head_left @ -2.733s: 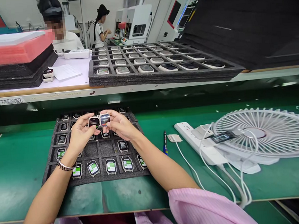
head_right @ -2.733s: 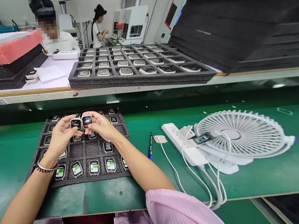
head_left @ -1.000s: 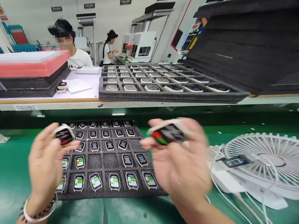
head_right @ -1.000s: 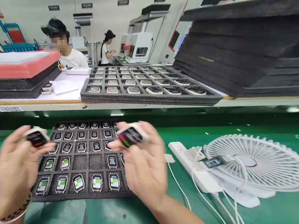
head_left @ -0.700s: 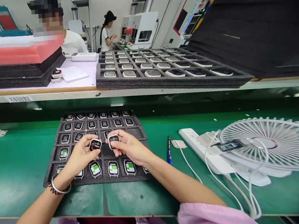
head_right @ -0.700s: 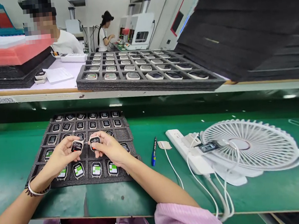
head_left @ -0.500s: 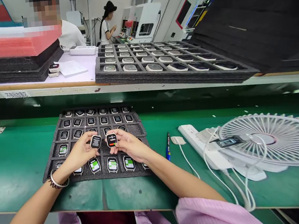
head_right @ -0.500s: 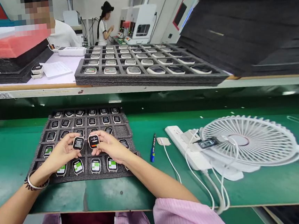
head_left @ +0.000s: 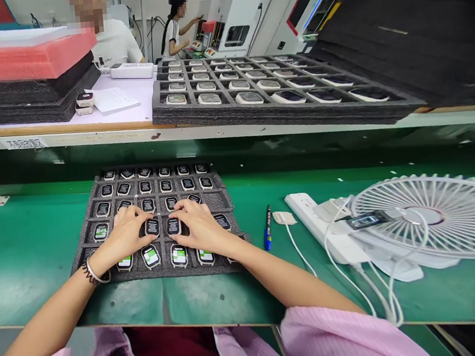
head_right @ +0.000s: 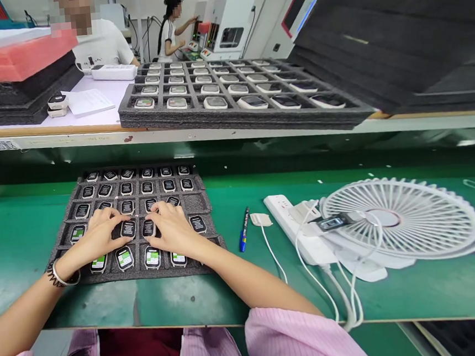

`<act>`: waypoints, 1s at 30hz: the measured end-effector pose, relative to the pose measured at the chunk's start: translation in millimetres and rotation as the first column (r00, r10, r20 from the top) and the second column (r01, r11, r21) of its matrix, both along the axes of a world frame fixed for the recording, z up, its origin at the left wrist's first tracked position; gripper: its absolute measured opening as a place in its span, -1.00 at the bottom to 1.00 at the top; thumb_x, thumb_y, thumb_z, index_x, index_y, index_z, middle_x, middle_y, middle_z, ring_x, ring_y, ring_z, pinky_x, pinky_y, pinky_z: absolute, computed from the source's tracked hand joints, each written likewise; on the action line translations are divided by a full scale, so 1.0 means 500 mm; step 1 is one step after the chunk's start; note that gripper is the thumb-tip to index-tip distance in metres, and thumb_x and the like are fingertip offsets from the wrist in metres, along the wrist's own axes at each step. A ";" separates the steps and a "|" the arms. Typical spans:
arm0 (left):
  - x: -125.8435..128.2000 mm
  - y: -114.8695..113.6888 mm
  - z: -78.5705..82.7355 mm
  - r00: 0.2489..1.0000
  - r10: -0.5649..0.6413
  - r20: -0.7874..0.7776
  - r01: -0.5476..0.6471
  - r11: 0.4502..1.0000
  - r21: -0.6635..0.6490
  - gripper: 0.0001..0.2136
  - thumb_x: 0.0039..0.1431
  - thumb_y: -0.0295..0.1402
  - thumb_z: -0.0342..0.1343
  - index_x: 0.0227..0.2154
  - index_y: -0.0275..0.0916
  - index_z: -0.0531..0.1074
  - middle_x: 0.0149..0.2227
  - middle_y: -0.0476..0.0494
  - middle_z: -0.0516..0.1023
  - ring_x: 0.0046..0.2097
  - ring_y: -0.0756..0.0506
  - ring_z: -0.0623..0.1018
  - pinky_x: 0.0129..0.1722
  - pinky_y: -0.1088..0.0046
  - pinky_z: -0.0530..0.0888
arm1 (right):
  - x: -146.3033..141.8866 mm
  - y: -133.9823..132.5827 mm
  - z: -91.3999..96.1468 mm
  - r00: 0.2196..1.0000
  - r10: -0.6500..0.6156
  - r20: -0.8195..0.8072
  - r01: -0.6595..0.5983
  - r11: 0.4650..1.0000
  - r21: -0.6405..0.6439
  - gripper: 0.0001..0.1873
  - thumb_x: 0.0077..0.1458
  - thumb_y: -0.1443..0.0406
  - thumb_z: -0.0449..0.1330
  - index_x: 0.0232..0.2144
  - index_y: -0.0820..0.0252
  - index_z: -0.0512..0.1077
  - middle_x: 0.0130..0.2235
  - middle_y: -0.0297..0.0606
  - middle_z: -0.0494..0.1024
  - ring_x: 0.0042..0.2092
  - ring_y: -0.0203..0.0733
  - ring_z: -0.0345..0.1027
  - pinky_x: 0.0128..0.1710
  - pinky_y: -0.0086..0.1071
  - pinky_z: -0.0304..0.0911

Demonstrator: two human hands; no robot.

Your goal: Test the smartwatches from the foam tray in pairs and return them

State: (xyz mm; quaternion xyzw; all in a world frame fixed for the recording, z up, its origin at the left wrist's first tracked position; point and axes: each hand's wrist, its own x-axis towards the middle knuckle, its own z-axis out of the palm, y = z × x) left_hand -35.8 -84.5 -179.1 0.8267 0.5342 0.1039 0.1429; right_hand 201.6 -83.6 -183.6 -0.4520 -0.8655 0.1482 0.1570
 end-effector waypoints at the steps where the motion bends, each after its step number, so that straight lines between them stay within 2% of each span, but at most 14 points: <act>1: -0.005 -0.003 0.005 0.999 0.016 -0.031 -0.015 1.000 0.023 -0.56 0.14 -0.23 0.25 0.10 -0.16 0.46 0.04 -0.27 0.39 0.05 -0.34 0.35 0.07 0.01 0.34 | -0.002 0.002 0.000 0.999 -0.001 0.045 0.001 1.000 0.001 -0.55 0.10 0.27 0.41 0.03 0.22 0.46 0.13 0.05 0.35 0.11 0.25 0.26 0.04 0.07 0.18; 3: -0.025 -0.009 0.022 0.997 0.040 -0.061 -0.037 0.998 0.047 -0.52 0.15 -0.21 0.24 0.14 -0.13 0.44 0.06 -0.29 0.38 0.06 -0.36 0.33 0.05 0.01 0.33 | -0.003 0.005 0.002 0.994 -0.009 0.109 0.007 1.000 0.013 -0.45 0.13 0.28 0.41 0.14 0.23 0.42 0.18 0.11 0.31 0.13 0.28 0.25 0.04 0.06 0.17; 6: -0.085 -0.019 0.055 0.989 0.108 -0.098 -0.103 0.993 0.062 -0.55 0.19 -0.17 0.17 0.14 -0.13 0.44 0.06 -0.31 0.40 0.06 -0.39 0.32 0.02 0.03 0.31 | -0.004 0.009 0.010 0.985 -0.008 0.175 -0.001 0.999 0.050 -0.32 0.12 0.29 0.44 0.24 0.26 0.34 0.23 0.19 0.25 0.15 0.32 0.22 0.04 0.07 0.16; 9: -0.161 -0.023 0.079 0.958 0.208 -0.198 -0.199 0.978 0.064 -0.58 0.19 -0.14 0.11 0.08 -0.13 0.48 0.03 -0.32 0.43 0.04 -0.41 0.33 -0.03 0.04 0.31 | -0.023 0.014 0.025 0.984 0.061 0.168 -0.072 0.995 0.063 -0.45 0.15 0.27 0.43 0.15 0.24 0.43 0.18 0.12 0.32 0.10 0.28 0.26 0.00 0.02 0.15; 12: -0.213 -0.021 0.082 0.923 0.218 -0.316 -0.225 0.974 0.016 -0.59 0.13 -0.17 0.13 0.03 -0.12 0.52 0.01 -0.32 0.46 0.03 -0.43 0.34 -0.03 0.05 0.29 | -0.073 0.024 0.041 0.980 0.139 0.139 -0.150 0.986 0.070 -0.63 0.21 0.26 0.40 0.03 0.25 0.50 0.09 0.03 0.39 0.06 0.19 0.27 -0.02 -0.06 0.11; 16: -0.220 -0.012 0.071 0.911 0.174 -0.374 -0.219 0.972 -0.081 -0.58 0.10 -0.19 0.15 0.05 -0.09 0.52 0.02 -0.30 0.46 0.03 -0.40 0.35 -0.02 0.08 0.28 | -0.161 0.044 0.056 0.945 0.240 0.223 -0.263 0.961 0.081 -0.63 0.23 0.20 0.39 -0.01 0.32 0.52 0.03 0.02 0.41 0.06 0.15 0.25 -0.01 -0.07 0.08; 20: -0.201 -0.001 0.063 0.908 0.151 -0.390 -0.201 0.976 -0.090 -0.58 0.09 -0.20 0.17 0.04 -0.10 0.53 0.00 -0.31 0.45 0.03 -0.39 0.36 -0.01 0.07 0.28 | -0.227 0.060 0.058 0.873 0.310 0.376 -0.365 0.927 0.084 -0.61 0.22 0.15 0.36 -0.09 0.41 0.54 0.00 0.07 0.42 0.06 0.19 0.24 0.04 0.00 0.08; 23: -0.199 0.006 0.059 0.910 0.121 -0.397 -0.168 0.982 -0.084 -0.60 0.07 -0.21 0.19 0.00 -0.16 0.55 -0.06 -0.32 0.47 0.01 -0.40 0.39 -0.02 0.05 0.29 | -0.257 0.069 0.055 0.850 0.324 0.416 -0.375 0.926 0.045 -0.60 0.19 0.13 0.38 -0.12 0.39 0.53 -0.01 0.07 0.43 0.05 0.19 0.26 0.06 0.03 0.09; 25: -0.204 0.007 0.059 0.941 0.107 -0.322 -0.135 0.989 -0.066 -0.64 0.01 -0.23 0.21 -0.10 -0.21 0.56 -0.11 -0.30 0.48 0.00 -0.38 0.41 -0.01 0.06 0.31 | -0.263 0.074 0.054 0.866 0.326 0.379 -0.357 0.934 0.011 -0.62 0.15 0.16 0.41 -0.14 0.36 0.50 0.00 0.06 0.43 0.05 0.20 0.27 0.07 0.05 0.11; 27: -0.206 0.005 0.067 0.986 0.115 -0.122 -0.125 0.989 -0.075 -0.69 -0.05 -0.27 0.23 -0.21 -0.25 0.50 -0.18 -0.25 0.49 -0.08 -0.31 0.47 -0.07 0.13 0.37 | -0.251 0.078 0.057 0.921 0.307 0.240 -0.310 0.950 -0.025 -0.66 0.08 0.28 0.43 -0.16 0.32 0.44 -0.02 0.03 0.44 0.04 0.18 0.30 0.04 0.02 0.17; 28: -0.204 0.002 0.075 0.990 0.136 0.031 -0.131 0.985 -0.112 -0.71 -0.05 -0.27 0.23 -0.23 -0.24 0.44 -0.22 -0.20 0.49 -0.16 -0.26 0.49 -0.14 0.20 0.40 | -0.239 0.080 0.060 0.951 0.286 0.113 -0.281 0.958 -0.063 -0.66 0.05 0.37 0.41 -0.16 0.29 0.40 -0.05 -0.02 0.45 0.00 0.13 0.34 0.00 -0.03 0.22; 29: -0.198 -0.002 0.085 0.963 0.163 0.216 -0.128 0.978 -0.165 -0.70 -0.05 -0.28 0.24 -0.24 -0.23 0.37 -0.27 -0.14 0.48 -0.24 -0.19 0.51 -0.22 0.27 0.42 | -0.223 0.081 0.065 0.965 0.257 -0.060 -0.262 0.957 -0.126 -0.64 0.02 0.44 0.37 -0.15 0.25 0.35 -0.10 -0.09 0.46 -0.06 0.06 0.37 -0.06 -0.10 0.27; 30: -0.187 -0.006 0.097 0.890 0.192 0.414 -0.108 0.970 -0.218 -0.68 -0.03 -0.28 0.27 -0.24 -0.21 0.32 -0.30 -0.08 0.47 -0.30 -0.14 0.51 -0.29 0.33 0.43 | -0.204 0.082 0.072 0.940 0.214 -0.267 -0.274 0.938 -0.213 -0.60 -0.01 0.49 0.32 -0.14 0.21 0.30 -0.14 -0.17 0.47 -0.14 -0.02 0.40 -0.13 -0.18 0.31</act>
